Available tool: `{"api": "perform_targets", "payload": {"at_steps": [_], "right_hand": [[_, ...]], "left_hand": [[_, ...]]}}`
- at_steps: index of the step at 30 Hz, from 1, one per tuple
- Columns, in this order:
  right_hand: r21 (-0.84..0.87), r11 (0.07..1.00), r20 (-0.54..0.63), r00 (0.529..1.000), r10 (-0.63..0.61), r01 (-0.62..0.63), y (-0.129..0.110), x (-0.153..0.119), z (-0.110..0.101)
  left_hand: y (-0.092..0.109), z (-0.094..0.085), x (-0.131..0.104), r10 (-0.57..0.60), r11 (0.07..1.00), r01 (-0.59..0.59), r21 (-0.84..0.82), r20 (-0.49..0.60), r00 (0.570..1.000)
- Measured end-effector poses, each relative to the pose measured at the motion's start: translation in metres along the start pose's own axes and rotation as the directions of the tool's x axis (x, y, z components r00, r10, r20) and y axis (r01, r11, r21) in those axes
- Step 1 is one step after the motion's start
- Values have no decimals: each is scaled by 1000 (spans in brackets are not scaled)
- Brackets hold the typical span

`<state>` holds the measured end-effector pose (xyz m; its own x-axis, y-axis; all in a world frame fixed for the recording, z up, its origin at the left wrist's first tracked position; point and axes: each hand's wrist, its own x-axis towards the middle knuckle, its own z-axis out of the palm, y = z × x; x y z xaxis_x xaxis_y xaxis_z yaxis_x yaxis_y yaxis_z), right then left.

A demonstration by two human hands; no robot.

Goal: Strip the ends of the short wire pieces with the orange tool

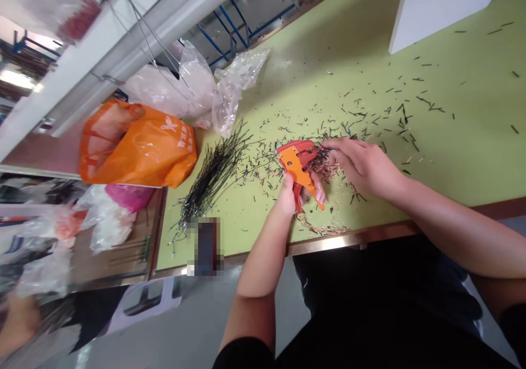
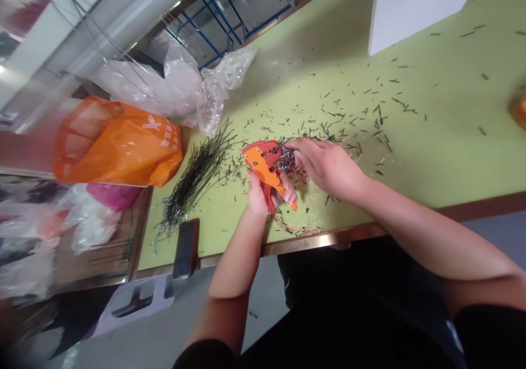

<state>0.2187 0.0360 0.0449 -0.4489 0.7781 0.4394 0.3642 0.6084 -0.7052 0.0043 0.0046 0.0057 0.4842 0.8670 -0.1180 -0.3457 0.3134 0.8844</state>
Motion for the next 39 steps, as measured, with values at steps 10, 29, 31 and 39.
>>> {"api": "perform_targets", "payload": {"at_steps": [10, 29, 31, 39], "right_hand": [[44, 999, -27, 1000, -13, 15, 4, 4, -5], [94, 995, -5, 999, 38, -38, 5, 4, -2], [129, 989, 9, 998, 70, -70, 4, 4, -1], [194, 966, -22, 984, 179, -172, 0, 3, 4]], "left_hand": [[0, -1, 1, -66, 994, 64, 94, 21, 998], [-8, -2, 0, -68, 997, 64, 51, 75, 995], [-9, -2, 1, -71, 996, 68, 52, 67, 995], [-15, 3, 1, -42, 999, 41, 15, 31, 999]]}}
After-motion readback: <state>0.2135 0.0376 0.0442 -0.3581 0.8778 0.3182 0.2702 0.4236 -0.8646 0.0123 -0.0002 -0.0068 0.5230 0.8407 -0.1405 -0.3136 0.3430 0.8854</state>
